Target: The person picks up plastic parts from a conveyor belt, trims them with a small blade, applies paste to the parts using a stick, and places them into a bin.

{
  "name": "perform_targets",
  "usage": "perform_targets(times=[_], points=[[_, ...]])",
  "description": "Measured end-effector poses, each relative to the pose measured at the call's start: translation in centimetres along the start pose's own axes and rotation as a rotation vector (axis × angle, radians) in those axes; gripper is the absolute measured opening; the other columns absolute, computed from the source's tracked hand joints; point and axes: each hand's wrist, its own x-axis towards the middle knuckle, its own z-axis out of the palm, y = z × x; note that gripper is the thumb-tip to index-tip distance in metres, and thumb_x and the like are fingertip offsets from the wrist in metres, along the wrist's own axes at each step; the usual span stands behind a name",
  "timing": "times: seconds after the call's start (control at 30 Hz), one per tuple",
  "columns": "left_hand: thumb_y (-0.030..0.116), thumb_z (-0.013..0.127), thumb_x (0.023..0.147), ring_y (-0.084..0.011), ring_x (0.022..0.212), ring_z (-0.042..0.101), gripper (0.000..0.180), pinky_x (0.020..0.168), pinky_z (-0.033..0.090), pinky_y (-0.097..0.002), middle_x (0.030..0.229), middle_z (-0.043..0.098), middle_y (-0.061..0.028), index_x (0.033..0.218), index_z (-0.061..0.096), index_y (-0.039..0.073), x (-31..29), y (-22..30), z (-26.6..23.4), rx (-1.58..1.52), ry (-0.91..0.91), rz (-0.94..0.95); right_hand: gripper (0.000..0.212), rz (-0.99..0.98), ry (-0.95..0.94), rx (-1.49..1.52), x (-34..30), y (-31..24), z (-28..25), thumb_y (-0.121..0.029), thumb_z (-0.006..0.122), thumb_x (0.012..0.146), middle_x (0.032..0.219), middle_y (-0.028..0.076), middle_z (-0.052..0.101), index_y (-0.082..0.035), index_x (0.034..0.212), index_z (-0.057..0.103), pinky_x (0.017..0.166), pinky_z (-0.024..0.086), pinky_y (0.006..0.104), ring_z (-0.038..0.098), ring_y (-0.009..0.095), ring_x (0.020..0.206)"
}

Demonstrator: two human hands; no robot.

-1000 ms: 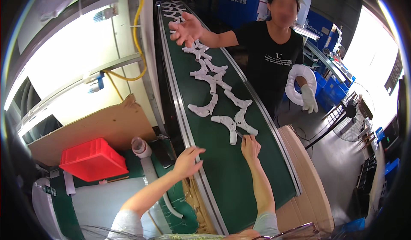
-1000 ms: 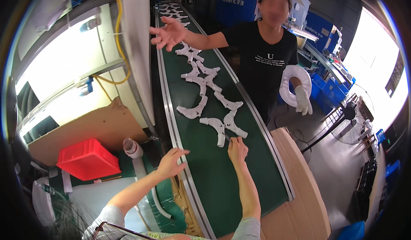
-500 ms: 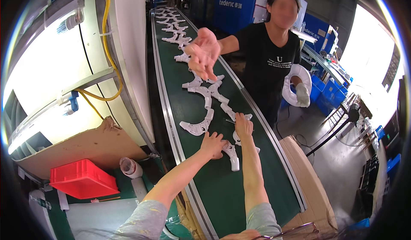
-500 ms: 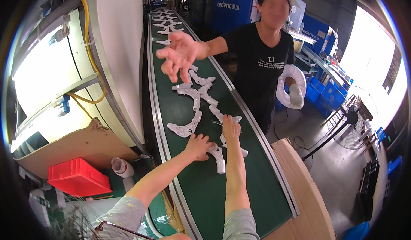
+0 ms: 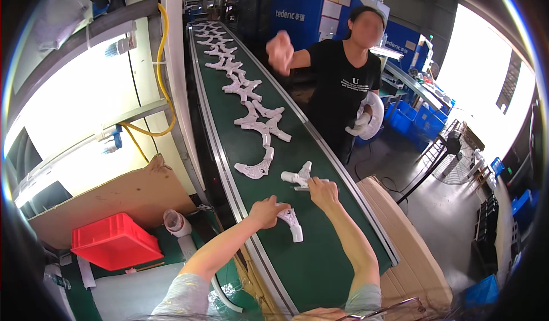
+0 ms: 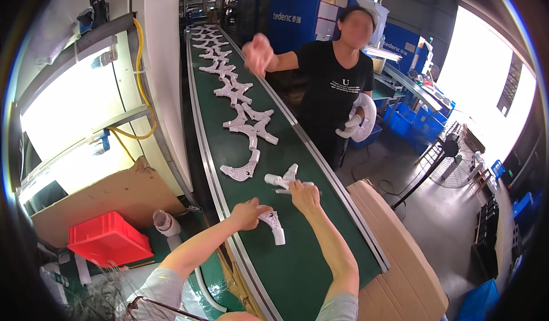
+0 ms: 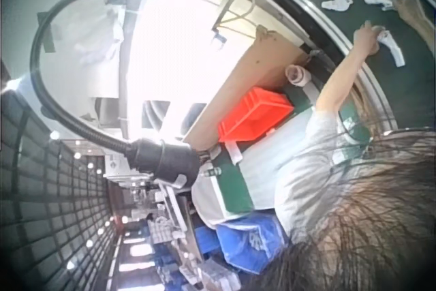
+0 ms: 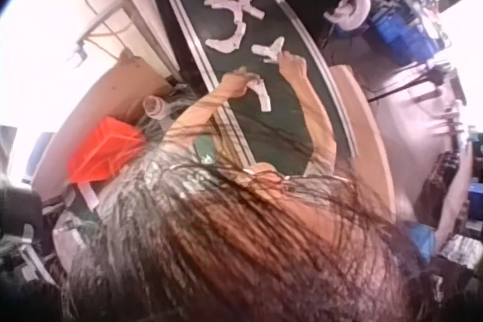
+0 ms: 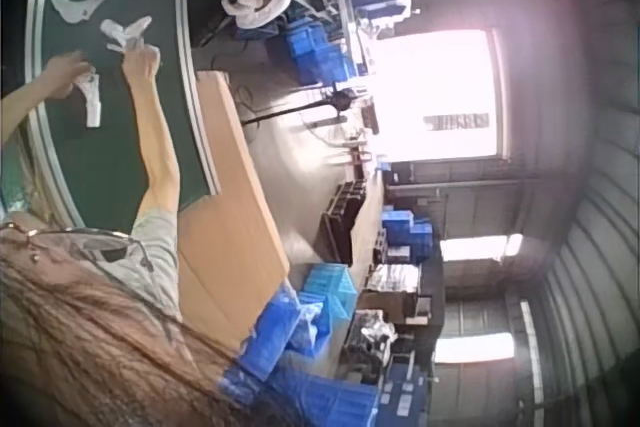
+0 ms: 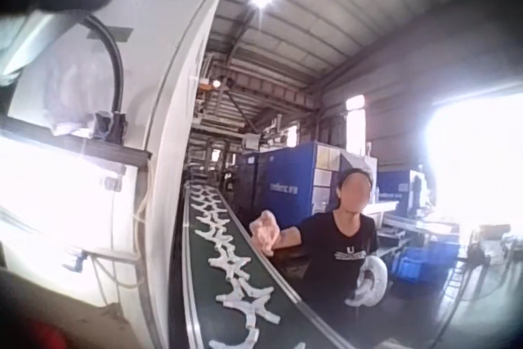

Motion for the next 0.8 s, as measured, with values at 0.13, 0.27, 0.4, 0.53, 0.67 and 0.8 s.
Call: perform_targets(times=[0.13, 0.27, 0.4, 0.53, 0.67, 0.8], points=[[0.005, 0.054, 0.071, -0.0323, 0.095, 0.055, 0.066, 0.075, 0.048, -0.0392, 0.101, 0.048, -0.0142, 0.131, 0.040, 0.031, -7.6, 1.7, -3.1, -0.387, 0.025, -0.220, 0.015, 0.171, 0.106, 0.174, -7.5, -2.1, -7.4, -0.014, 0.060, 0.073, 0.075, 0.007, 0.062, -0.007, 0.086, 0.059, 0.052, 0.048, 0.0362, 0.062, 0.027, 0.062], [0.000, 0.050, 0.069, -0.0145, 0.074, 0.051, 0.068, 0.064, 0.046, -0.0278, 0.089, 0.048, -0.0053, 0.134, 0.036, 0.019, -17.7, 4.2, -6.6, -1.293, 0.117, -0.331, 0.016, 0.479, 0.101, 0.662, -13.7, -6.9, -13.5, -0.013, 0.066, 0.074, 0.069, 0.004, 0.064, -0.004, 0.087, 0.062, 0.049, 0.045, 0.0300, 0.061, 0.015, 0.058], [-0.003, 0.057, 0.071, -0.0107, 0.067, 0.050, 0.060, 0.047, 0.044, -0.0232, 0.082, 0.046, -0.0023, 0.125, 0.039, 0.015, -26.5, 7.6, -8.5, -1.483, 0.111, -0.555, 0.016, 0.797, -0.059, 1.732, -18.4, -15.5, -17.5, -0.015, 0.065, 0.080, 0.069, 0.000, 0.061, -0.001, 0.086, 0.062, 0.048, 0.040, 0.0205, 0.056, 0.006, 0.058], [0.005, 0.061, 0.074, -0.0105, 0.067, 0.054, 0.041, 0.047, 0.043, -0.0249, 0.083, 0.050, -0.0026, 0.110, 0.041, 0.006, -35.4, 9.9, -8.3, -1.687, 0.175, -0.590, 0.016, 0.826, -0.115, 2.173, -21.5, -25.4, -20.0, -0.014, 0.062, 0.083, 0.072, 0.007, 0.063, 0.000, 0.090, 0.060, 0.040, 0.035, 0.0187, 0.051, 0.007, 0.046], [0.014, 0.062, 0.077, -0.0102, 0.067, 0.053, 0.038, 0.049, 0.044, -0.0266, 0.085, 0.051, -0.0016, 0.110, 0.043, 0.008, -42.8, 11.1, -7.0, -1.723, 0.264, -0.610, 0.020, 0.849, -0.323, 2.409, -23.9, -34.0, -20.2, -0.017, 0.056, 0.086, 0.072, 0.012, 0.062, -0.002, 0.099, 0.054, 0.038, 0.036, 0.0194, 0.050, 0.008, 0.045], [0.024, 0.062, 0.083, -0.0101, 0.075, 0.055, 0.041, 0.055, 0.049, -0.0286, 0.084, 0.054, -0.0010, 0.118, 0.046, 0.010, -48.3, 10.9, -6.4, -1.546, 0.268, -0.674, 0.025, 0.820, -0.451, 2.493, -26.9, -40.4, -18.9, -0.022, 0.057, 0.086, 0.081, 0.017, 0.061, -0.002, 0.100, 0.051, 0.050, 0.046, 0.0244, 0.058, 0.016, 0.060]])
